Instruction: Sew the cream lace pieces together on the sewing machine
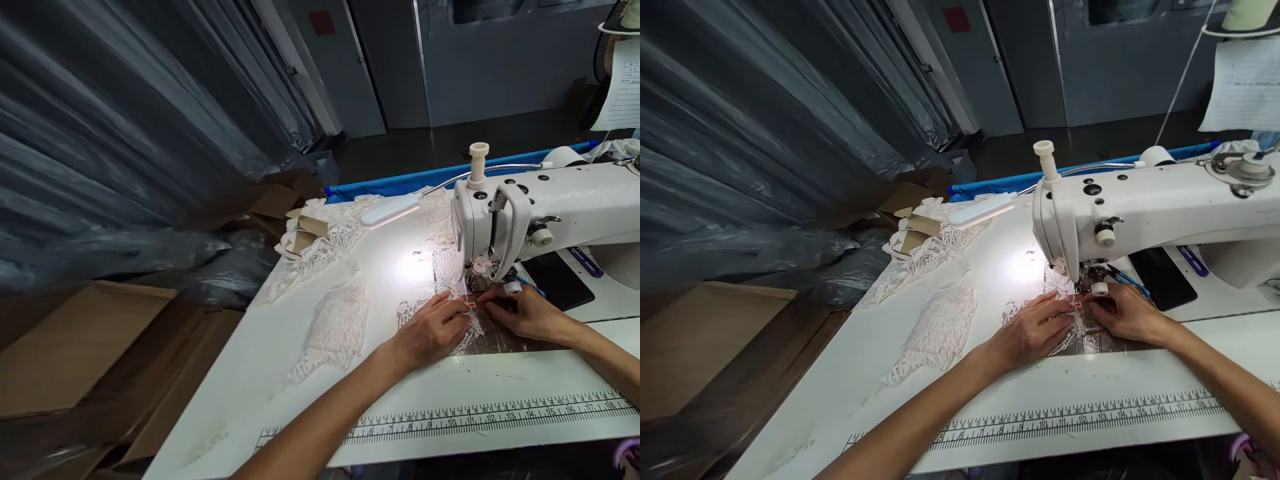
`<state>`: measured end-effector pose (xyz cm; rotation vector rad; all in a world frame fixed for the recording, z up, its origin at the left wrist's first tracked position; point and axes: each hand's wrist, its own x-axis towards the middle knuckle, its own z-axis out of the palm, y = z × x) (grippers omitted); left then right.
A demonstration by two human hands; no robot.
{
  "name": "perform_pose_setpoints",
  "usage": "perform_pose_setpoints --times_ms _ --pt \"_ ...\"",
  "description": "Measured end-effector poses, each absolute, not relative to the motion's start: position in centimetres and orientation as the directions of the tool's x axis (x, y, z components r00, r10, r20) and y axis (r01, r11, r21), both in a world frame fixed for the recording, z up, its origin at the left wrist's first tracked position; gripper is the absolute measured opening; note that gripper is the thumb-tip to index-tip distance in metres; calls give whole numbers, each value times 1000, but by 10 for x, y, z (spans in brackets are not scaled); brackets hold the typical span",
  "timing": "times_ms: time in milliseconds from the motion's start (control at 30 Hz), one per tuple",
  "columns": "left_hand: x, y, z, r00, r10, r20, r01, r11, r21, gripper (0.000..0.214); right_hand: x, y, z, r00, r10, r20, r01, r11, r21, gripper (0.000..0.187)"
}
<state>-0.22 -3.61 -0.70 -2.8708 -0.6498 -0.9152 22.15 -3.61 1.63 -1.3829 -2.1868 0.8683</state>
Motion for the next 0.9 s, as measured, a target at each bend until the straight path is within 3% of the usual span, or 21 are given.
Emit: perform_pose_setpoints --times_ms 100,233,633,900 --pt "-3 -37 -4 728 386 567 420 -904 76 16 221 -40 10 -377 926 27 645 283 -710 31" --pt "-2 -36 1 713 385 585 423 -903 79 12 221 -45 9 -421 903 83 661 368 -654 32" --pt "-6 -30 -6 702 365 611 385 -917 106 12 218 -49 9 -633 741 224 680 670 -298 33" --pt "-7 -27 -4 743 322 587 366 -929 47 13 214 -50 8 -672 697 249 665 716 -213 35"
